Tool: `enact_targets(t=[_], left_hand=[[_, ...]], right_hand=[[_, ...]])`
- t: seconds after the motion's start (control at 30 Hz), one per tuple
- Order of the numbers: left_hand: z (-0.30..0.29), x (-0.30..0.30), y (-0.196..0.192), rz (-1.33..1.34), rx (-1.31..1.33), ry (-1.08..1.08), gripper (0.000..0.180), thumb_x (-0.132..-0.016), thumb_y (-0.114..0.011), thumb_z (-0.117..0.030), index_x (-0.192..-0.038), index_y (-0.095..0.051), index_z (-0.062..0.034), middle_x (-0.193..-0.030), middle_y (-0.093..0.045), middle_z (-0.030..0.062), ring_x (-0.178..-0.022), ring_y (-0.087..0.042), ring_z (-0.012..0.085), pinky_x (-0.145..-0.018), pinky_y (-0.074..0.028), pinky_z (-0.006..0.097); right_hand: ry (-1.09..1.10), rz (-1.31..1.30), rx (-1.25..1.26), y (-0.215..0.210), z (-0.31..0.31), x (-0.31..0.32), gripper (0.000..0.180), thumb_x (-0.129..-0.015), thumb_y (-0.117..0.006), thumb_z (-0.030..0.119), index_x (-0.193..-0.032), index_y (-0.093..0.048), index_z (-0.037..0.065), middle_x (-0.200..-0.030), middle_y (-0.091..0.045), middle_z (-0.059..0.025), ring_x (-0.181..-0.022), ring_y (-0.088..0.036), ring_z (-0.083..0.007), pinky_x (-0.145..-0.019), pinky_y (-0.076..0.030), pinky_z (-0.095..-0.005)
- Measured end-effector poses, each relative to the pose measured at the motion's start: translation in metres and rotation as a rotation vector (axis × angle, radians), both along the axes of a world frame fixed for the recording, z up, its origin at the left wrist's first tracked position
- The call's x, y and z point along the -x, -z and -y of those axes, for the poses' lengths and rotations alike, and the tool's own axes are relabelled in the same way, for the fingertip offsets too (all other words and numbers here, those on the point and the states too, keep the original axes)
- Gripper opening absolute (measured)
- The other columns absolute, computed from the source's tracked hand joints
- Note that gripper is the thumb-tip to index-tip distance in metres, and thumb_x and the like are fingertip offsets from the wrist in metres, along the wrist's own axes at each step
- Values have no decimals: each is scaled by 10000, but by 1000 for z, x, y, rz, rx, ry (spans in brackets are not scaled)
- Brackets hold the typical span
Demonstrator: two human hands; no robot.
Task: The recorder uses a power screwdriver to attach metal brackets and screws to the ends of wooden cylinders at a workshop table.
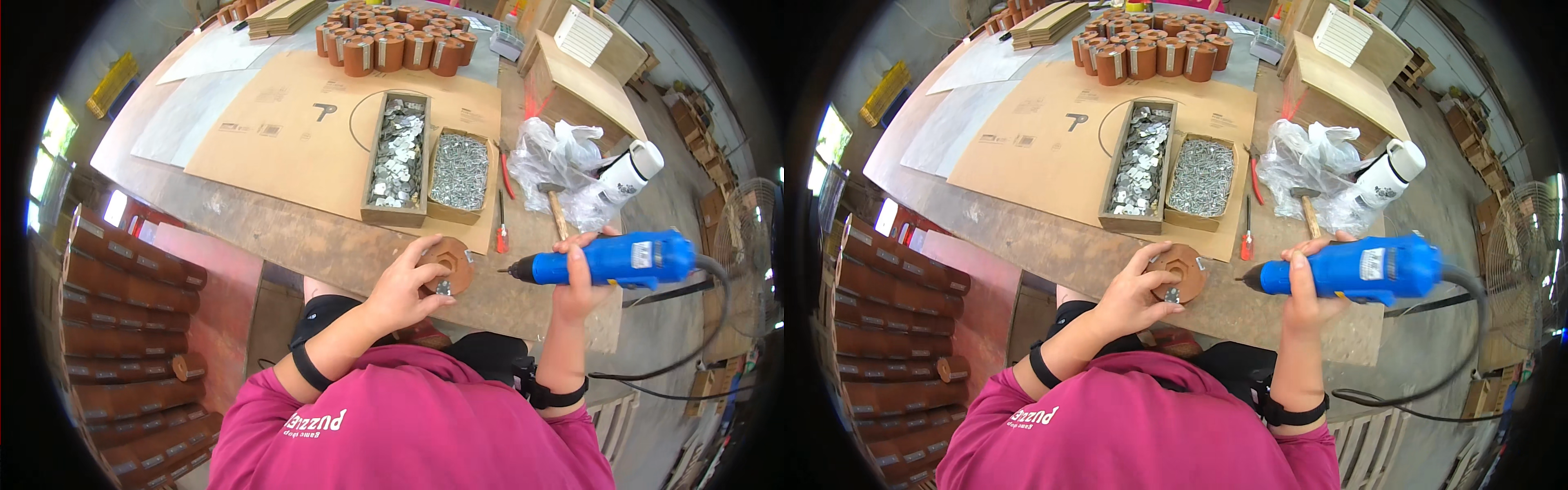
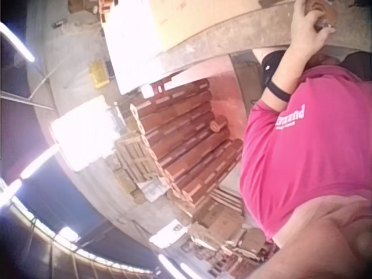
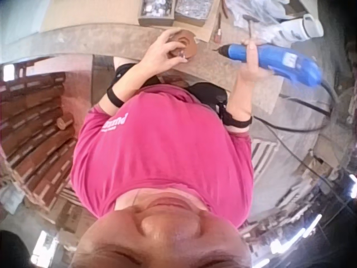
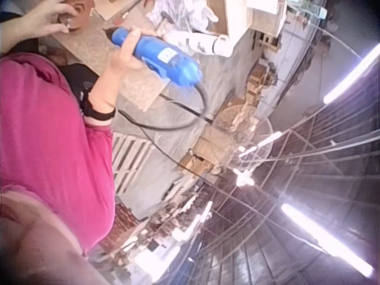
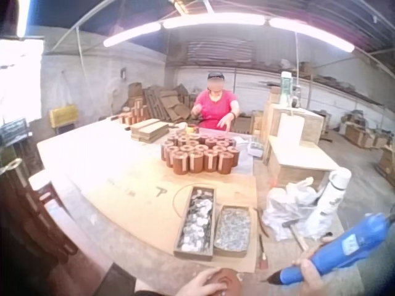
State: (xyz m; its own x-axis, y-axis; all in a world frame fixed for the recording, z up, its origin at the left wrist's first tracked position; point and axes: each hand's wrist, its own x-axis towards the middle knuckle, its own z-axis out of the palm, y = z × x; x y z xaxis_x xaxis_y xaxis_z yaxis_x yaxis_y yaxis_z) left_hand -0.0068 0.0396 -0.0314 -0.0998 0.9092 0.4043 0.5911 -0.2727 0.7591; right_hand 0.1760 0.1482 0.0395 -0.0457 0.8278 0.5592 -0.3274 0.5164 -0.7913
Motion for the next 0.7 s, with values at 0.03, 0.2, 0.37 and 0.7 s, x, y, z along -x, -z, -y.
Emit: enact_targets(t=[0.03, 0.2, 0.37, 0.7], left_hand=[[0, 1, 1, -8, -1, 5, 386, -561, -767, -155, -891, -599, -45, -1220, -391, 168, -940, -534, 292, -772, -458, 333], [1, 5, 2, -7, 7, 64, 364, -590, -751, -161, -895, -591, -44, -1237, -364, 188, -1092, -427, 361, -873, -395, 378], [-5, -23, -9, -244, -10, -124, 370, -564, -756, -190, -825, -537, -45, -1244, -356, 193, -1137, -355, 411, -914, -339, 445], [4, 29, -20, -540, 68, -63, 506, -534, -736, -107, -1005, -551, -87, -1242, -354, 195, -1138, -336, 416, -912, -357, 435]], right_hand=[[80, 73, -9, 14, -6, -5, 502, -698, -553, -21, -1143, -324, 17, -800, -488, -81, -678, -522, -179, -654, -468, -336], [214, 205, 83, 61, -13, -27, 512, -684, -591, -28, -1127, -339, 6, -814, -510, -68, -716, -533, -147, -695, -455, -306], [203, 211, 155, 68, -17, -31, 480, -705, -568, -33, -1131, -349, 10, -831, -499, -57, -716, -545, -161, -685, -469, -310], [236, 155, 186, 67, -13, -31, 504, -708, -567, -31, -1148, -324, 13, -837, -491, -61, -727, -544, -159, -701, -459, -301]])
